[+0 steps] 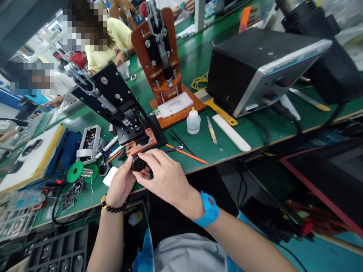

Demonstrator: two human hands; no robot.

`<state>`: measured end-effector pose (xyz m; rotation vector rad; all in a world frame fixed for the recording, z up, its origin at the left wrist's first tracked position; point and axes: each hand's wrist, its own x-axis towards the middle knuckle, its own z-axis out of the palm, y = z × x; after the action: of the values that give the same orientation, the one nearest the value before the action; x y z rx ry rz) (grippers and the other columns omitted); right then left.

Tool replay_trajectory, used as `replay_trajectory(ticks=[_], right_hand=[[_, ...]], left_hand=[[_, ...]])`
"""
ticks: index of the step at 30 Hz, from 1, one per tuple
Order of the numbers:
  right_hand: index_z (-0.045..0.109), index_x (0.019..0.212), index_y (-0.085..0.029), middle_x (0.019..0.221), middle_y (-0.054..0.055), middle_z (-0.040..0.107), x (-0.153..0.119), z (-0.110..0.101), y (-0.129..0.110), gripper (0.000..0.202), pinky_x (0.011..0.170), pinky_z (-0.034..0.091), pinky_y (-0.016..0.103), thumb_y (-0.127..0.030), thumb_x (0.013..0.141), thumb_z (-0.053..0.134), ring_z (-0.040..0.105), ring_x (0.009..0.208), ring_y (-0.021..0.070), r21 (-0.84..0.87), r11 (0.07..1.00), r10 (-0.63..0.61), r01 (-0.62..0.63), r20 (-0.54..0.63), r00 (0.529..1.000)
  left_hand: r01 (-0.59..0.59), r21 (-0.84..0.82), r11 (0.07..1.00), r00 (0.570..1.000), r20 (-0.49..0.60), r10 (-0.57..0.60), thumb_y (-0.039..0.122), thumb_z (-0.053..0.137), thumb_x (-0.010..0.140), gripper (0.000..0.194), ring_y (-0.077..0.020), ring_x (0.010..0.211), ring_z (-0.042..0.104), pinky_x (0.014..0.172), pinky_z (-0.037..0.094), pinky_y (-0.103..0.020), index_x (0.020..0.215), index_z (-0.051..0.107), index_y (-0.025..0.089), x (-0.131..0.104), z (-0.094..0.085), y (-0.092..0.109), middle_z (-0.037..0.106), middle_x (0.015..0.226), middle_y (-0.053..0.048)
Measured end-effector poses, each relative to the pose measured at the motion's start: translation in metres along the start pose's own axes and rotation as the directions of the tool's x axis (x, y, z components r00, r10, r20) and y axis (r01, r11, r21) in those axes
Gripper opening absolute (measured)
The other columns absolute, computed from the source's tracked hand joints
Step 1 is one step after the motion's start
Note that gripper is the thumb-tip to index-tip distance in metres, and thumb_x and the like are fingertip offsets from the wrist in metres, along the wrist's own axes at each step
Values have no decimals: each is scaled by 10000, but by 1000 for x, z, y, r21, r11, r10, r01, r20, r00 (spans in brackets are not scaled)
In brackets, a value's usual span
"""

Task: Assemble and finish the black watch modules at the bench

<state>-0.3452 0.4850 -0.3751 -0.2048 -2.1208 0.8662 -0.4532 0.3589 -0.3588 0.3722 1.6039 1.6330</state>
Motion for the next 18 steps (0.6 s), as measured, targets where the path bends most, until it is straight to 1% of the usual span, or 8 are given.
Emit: replay_trajectory(ticks=[6, 9, 13, 18], right_hand=[[675, 1239, -200, 1100, 78, 751, 1, 0, -2, 333, 877, 646, 396, -233, 914, 742, 735, 989, 260, -50, 999, -2, 2, -3, 1000], [682, 1242, -183, 1085, 79, 753, 1, 0, -4, 336, 863, 645, 403, -239, 916, 744, 732, 976, 264, -75, 997, -16, 15, -14, 1000], [694, 1236, -162, 1073, 81, 752, 1, 1, -6, 336, 837, 642, 402, -242, 914, 749, 728, 961, 263, -101, 995, -14, 13, -15, 1000], [699, 1232, -147, 1084, 84, 751, 2, 0, -8, 324, 829, 633, 392, -241, 924, 737, 726, 965, 257, -124, 992, 3, -2, 10, 1000]], left_hand=[[23, 15, 1000, 1000, 0, -23, 650, 592, 972, 572, -259, 858, 767, 751, 641, -347, 978, 771, 107, 0, -1, -3, 790, 893, -124], [34, 8, 999, 999, 5, -34, 635, 566, 992, 568, -264, 854, 769, 751, 646, -362, 1003, 772, 106, 1, -2, -4, 791, 886, -123], [34, -33, 999, 999, 12, -34, 591, 573, 1008, 531, -265, 909, 772, 765, 648, -352, 1121, 762, 108, 0, -1, -4, 796, 917, -113], [18, -86, 996, 999, -50, -22, 553, 652, 979, 542, -260, 964, 773, 827, 644, -339, 1312, 702, 129, 0, 1, -2, 797, 1069, -113]])
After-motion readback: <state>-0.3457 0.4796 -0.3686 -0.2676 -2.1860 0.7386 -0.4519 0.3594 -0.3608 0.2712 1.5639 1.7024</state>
